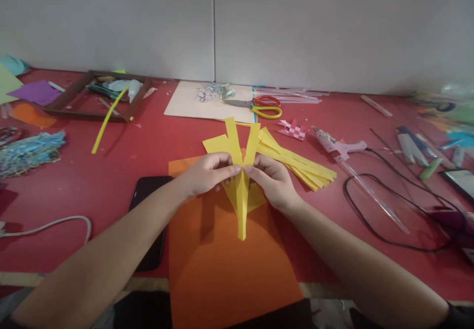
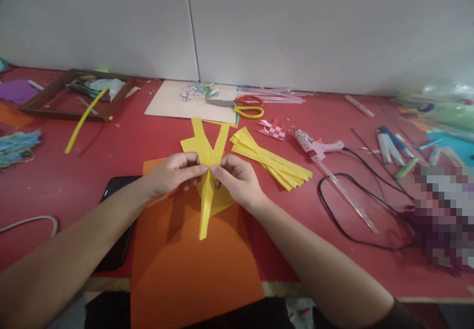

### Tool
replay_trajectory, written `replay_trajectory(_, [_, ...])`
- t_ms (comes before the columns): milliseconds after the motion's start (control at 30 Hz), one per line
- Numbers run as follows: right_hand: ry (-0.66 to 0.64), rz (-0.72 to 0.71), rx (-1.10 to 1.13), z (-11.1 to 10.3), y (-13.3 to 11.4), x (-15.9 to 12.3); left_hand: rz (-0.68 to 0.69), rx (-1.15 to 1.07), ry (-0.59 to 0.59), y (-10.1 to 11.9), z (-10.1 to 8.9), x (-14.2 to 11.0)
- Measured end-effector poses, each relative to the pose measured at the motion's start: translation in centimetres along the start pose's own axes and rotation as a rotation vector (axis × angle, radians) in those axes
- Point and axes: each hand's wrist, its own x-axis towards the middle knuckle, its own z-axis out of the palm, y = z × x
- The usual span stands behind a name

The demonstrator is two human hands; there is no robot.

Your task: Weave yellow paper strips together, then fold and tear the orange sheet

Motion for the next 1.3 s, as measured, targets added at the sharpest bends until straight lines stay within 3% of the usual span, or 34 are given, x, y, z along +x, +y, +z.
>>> replay_trajectory(367, [0.05,-0.045,-0.024,-0.17,0.08,0.26,0.004,-0.029,0.054,0.05,0.03,0.05])
replay_trajectory(600, [0.019,0.044,0.036,-0.1,-0.23,-0.01,-0.032,0.029,-0.092,0.41,0.27,-0.66])
replay_trajectory(900, [-0.051,0.07,0.104,-0.34,0.39,-0.04,-0.038,0.025,-0.071,0.39,0.04,-0.45])
replay_trajectory(1300, [-0.015,0.01,0.064,-0.35,0.23,0.01,0.04,0.002,-0.067,-0.02,-0.01,-0.15])
